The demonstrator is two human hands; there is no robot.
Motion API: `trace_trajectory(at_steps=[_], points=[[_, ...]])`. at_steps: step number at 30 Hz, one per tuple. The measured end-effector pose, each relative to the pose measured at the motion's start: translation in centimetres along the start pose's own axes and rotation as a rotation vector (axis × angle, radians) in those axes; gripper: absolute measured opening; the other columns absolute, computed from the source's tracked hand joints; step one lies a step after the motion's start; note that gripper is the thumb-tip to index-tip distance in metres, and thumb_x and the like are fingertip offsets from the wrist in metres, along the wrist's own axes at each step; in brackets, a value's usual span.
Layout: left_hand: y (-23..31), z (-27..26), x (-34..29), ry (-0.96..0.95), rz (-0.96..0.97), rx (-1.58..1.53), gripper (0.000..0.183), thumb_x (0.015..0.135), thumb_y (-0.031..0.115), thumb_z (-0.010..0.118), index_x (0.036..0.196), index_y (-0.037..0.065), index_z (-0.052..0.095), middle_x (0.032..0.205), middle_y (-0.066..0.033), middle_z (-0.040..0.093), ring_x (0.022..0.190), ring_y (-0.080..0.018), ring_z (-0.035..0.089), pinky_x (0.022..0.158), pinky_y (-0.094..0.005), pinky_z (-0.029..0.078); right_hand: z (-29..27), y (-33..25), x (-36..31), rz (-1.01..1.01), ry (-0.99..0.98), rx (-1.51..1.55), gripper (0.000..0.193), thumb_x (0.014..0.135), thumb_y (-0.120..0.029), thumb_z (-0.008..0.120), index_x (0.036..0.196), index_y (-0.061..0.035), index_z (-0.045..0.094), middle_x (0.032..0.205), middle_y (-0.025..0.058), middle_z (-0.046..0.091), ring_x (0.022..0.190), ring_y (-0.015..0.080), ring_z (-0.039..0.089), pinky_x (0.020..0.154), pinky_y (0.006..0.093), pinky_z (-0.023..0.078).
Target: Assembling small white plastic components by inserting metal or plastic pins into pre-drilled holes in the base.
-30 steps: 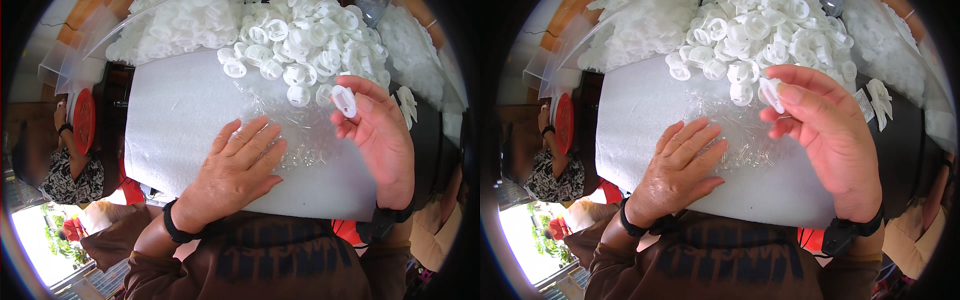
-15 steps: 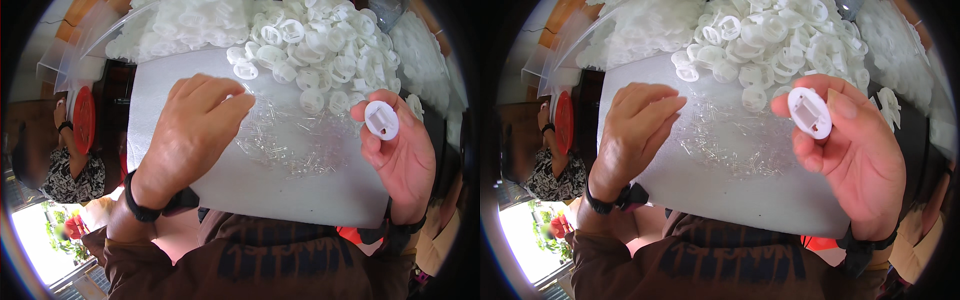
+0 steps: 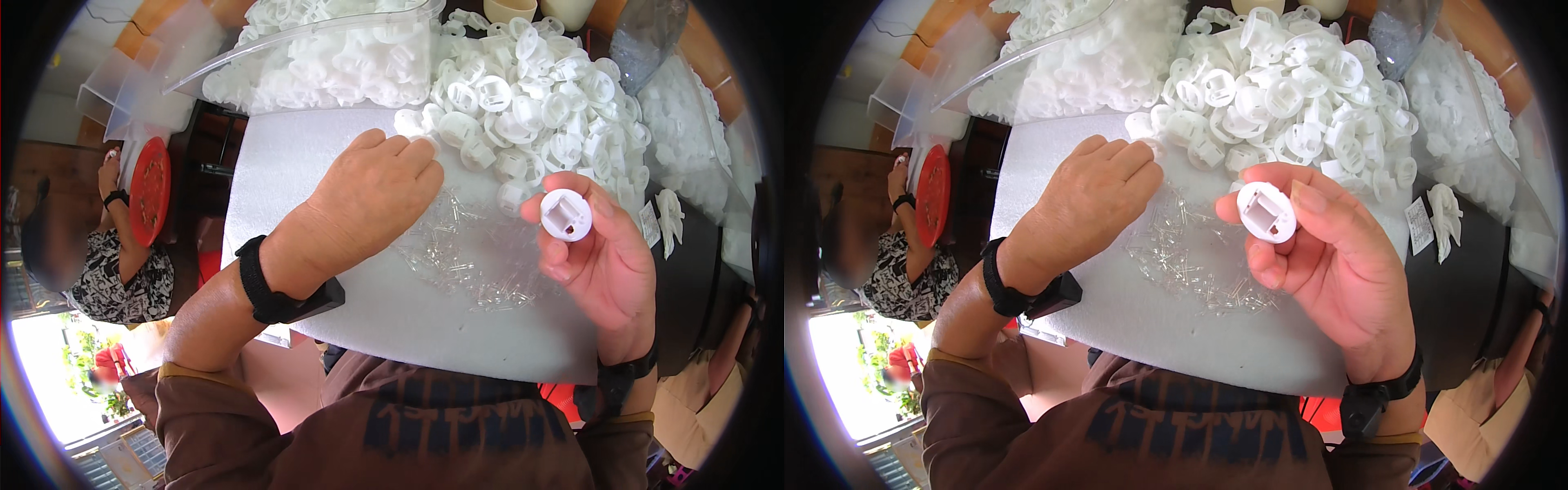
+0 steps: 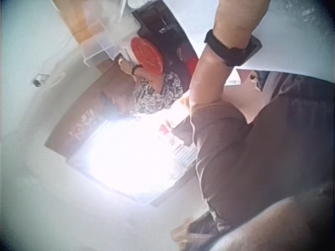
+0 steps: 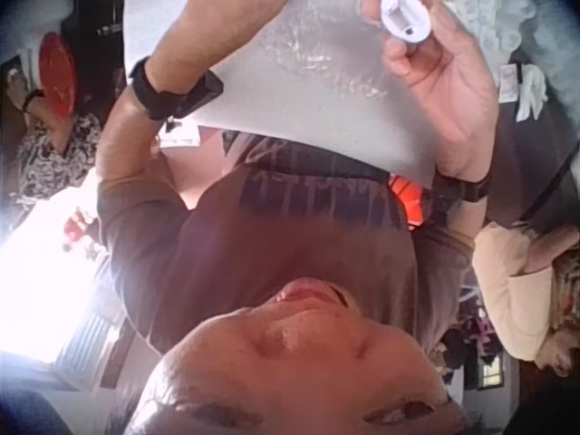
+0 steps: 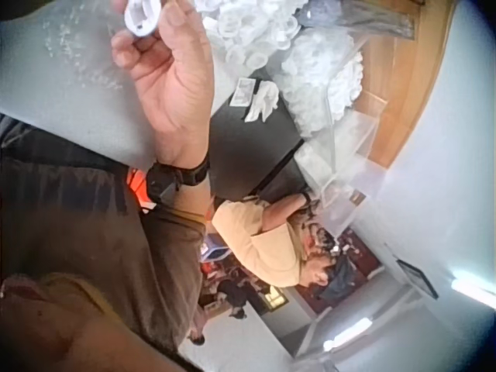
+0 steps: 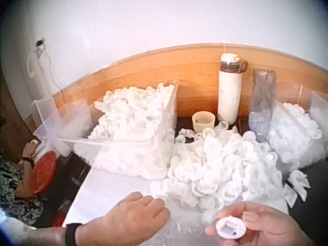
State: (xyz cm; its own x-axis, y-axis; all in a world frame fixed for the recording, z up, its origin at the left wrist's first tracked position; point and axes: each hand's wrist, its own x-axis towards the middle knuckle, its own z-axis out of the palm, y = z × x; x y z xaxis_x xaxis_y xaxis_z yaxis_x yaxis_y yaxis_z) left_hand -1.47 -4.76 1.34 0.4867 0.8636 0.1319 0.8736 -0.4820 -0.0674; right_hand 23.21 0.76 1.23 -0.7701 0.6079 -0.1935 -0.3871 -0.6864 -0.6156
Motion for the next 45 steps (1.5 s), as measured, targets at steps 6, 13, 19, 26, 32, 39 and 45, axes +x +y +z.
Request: trace_trajectory(at_steps=[6, 13, 19, 26, 32, 39, 45], points=[[-0.5, -1.7, 0.3, 0.076, -0.248, -0.355, 0.007, 0.077, 0.0, 0.059, 0.083, 0.001, 0.056, 0.074, -0.0063, 0.056, 0.068, -0.0182, 0.056, 0.063, -0.0279, 0.044, -0.6, 0.0, 0.2, -0.054, -0.102, 0.055, 0.043, 0.094, -0.022, 0.047, 0.127, 0.0039, 0.041, 0.112, 0.0225, 0.056, 0.073, 0.0178, 0.06, 0.059, 0.0288, 0.049], [3.3, -4.9, 5.4, 0.121, -0.456, -1.365, 0.01, 0.083, 0.001, 0.062, 0.092, 0.002, 0.058, 0.082, -0.0005, 0.062, 0.07, -0.003, 0.055, 0.059, -0.0176, 0.044, -0.3, -0.5, -0.7, -0.092, -0.093, -0.013, 0.033, 0.087, -0.014, 0.056, 0.117, -0.0004, 0.052, 0.099, 0.0099, 0.06, 0.073, 0.0144, 0.06, 0.063, 0.0268, 0.049], [4.2, -2.3, 6.3, 0.062, -0.471, -1.754, 0.011, 0.084, 0.0, 0.061, 0.093, 0.003, 0.056, 0.083, -0.004, 0.063, 0.069, -0.0051, 0.056, 0.056, -0.0184, 0.044, -0.8, -0.9, -0.5, -0.304, 0.109, -0.391, 0.017, 0.082, -0.003, 0.056, 0.099, -0.0038, 0.058, 0.095, 0.0017, 0.054, 0.076, 0.0086, 0.052, 0.065, 0.0229, 0.041], [3.7, -1.5, 5.5, -0.046, -0.41, -1.605, 0.011, 0.084, 0.001, 0.062, 0.094, 0.002, 0.057, 0.085, -0.0022, 0.062, 0.072, -0.0052, 0.056, 0.061, -0.0194, 0.045, 0.1, -0.1, -0.4, -0.418, 0.168, -0.621, 0.015, 0.084, -0.003, 0.059, 0.098, -0.0015, 0.059, 0.096, 0.0014, 0.053, 0.084, 0.0073, 0.049, 0.073, 0.0215, 0.038], [4.3, -1.2, 5.3, 0.042, -0.404, -1.445, 0.007, 0.084, 0.006, 0.062, 0.089, 0.003, 0.06, 0.074, 0.0012, 0.059, 0.066, -0.0023, 0.05, 0.058, -0.0192, 0.043, -0.2, -0.1, 0.0, -0.522, 0.144, -0.808, 0.016, 0.08, 0.001, 0.065, 0.095, -0.0009, 0.061, 0.088, 0.0041, 0.058, 0.08, 0.0107, 0.052, 0.072, 0.0229, 0.04], [4.7, -1.1, 5.2, 0.053, -0.362, -1.359, 0.007, 0.083, 0.005, 0.062, 0.089, 0.002, 0.059, 0.074, -0.0015, 0.059, 0.067, -0.0042, 0.054, 0.057, -0.0206, 0.044, -0.4, 0.1, 0.1, -0.673, 0.158, -0.983, 0.013, 0.079, 0.003, 0.064, 0.091, -0.0008, 0.061, 0.082, 0.0044, 0.059, 0.073, 0.0129, 0.053, 0.067, 0.0241, 0.041], [5.2, -1.1, 5.4, 0.118, -0.391, -1.249, 0.009, 0.081, 0.004, 0.064, 0.088, 0.002, 0.058, 0.074, -0.0053, 0.06, 0.065, -0.0116, 0.059, 0.057, -0.0242, 0.046, -0.1, 0.5, 0.0, -0.601, 0.252, -0.869, 0.011, 0.078, 0.003, 0.064, 0.088, -0.0007, 0.061, 0.081, 0.0045, 0.059, 0.073, 0.0126, 0.053, 0.066, 0.0241, 0.04]])
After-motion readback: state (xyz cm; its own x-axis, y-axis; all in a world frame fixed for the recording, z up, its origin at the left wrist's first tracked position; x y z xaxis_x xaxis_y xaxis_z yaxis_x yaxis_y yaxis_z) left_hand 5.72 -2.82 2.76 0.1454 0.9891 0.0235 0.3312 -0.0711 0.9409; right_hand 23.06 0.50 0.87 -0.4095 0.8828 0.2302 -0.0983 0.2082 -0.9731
